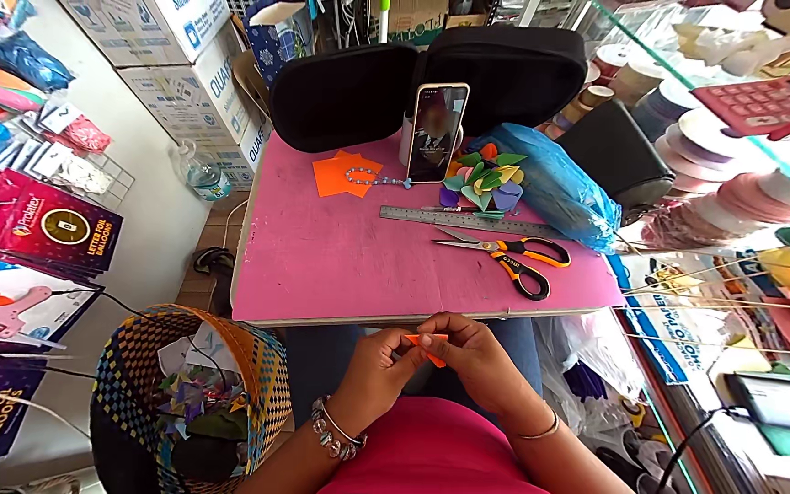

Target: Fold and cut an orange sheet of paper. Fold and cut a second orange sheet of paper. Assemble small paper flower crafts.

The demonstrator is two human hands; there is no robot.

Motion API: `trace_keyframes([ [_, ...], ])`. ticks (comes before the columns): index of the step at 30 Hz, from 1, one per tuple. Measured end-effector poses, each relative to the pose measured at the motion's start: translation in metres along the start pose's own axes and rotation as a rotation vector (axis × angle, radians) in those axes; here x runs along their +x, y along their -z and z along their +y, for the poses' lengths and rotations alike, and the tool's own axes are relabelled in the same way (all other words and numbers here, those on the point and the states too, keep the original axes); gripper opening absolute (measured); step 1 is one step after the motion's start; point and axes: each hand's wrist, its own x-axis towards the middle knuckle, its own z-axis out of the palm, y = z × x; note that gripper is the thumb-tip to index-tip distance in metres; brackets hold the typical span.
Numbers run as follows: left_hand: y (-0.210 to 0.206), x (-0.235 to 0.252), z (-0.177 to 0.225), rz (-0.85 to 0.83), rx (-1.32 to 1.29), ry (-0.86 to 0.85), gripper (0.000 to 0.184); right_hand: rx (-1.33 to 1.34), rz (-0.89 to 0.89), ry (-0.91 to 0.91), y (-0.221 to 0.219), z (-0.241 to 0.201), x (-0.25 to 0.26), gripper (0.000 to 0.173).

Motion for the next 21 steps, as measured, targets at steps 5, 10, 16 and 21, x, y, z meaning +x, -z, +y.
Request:
trace_keyframes([
  [5,-0.0005,-0.002,-0.0013,-0.029,0.022,-0.031,0.015,0.009,0.03,0.098,-0.0026,0.0073,-0.001,0.011],
  [10,0.0018,-0.0016,-0.0009,-0.035,0.006,-0.014,0.015,0.014,0.007,0.078,-0.0009,0.0083,-0.0028,0.005],
  [16,0.0063,-0.0011,-0.0016,-0.039,-0.04,0.002,0.015,0.064,0.021,0.083,0.0021,0.0109,-0.0048,0.004],
  [21,0.0067,0.0003,0.0019,-0.082,-0.086,0.063,0.02,-0.017,0.03,0.159,0.0037,0.0106,-0.0046,0.006],
])
